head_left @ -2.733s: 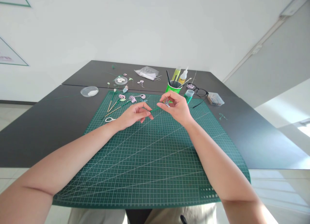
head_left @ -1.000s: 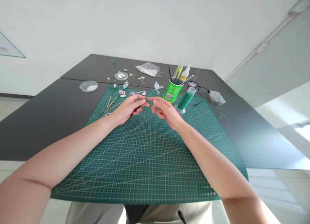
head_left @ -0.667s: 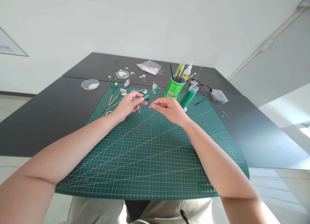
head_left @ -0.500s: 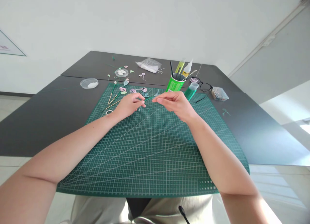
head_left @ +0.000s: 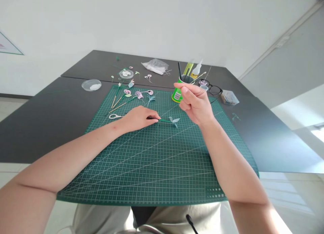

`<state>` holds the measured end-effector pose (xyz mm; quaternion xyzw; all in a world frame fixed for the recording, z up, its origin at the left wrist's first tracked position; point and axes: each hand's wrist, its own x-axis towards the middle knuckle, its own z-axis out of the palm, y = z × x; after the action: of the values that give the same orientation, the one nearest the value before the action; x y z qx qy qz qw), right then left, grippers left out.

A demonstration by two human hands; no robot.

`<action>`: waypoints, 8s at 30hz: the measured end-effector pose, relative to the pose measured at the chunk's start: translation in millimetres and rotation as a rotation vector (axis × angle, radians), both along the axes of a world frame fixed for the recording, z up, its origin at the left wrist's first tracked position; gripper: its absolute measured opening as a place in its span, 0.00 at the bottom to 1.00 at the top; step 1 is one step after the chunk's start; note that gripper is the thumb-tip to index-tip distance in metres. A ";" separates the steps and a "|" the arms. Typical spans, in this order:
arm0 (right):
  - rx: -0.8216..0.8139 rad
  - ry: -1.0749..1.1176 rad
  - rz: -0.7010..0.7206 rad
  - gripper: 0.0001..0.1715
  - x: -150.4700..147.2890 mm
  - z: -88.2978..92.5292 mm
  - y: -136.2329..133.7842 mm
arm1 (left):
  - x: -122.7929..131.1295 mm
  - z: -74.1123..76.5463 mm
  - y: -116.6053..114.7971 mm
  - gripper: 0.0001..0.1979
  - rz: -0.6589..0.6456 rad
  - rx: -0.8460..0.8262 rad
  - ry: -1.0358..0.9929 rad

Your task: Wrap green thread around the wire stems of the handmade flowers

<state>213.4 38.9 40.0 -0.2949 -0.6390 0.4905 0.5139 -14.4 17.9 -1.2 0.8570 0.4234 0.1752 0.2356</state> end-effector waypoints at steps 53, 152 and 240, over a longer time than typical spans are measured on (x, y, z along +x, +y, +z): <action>0.327 0.266 -0.841 0.28 52.8 10.0 31.3 | -24.4 -4.8 38.4 0.04 0.826 -0.066 -1.137; 0.194 -0.393 -0.184 0.39 17.2 -0.1 4.3 | -1.9 -3.2 7.2 0.12 -0.044 -0.331 -0.697; 0.172 -0.342 0.030 0.14 4.0 -2.0 -12.8 | 8.4 9.8 -10.5 0.19 0.001 -0.326 -0.029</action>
<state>217.4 26.1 37.9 -0.3194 -0.7611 0.3842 0.4137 -5.9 7.4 8.6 0.8048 0.4431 0.1167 0.3773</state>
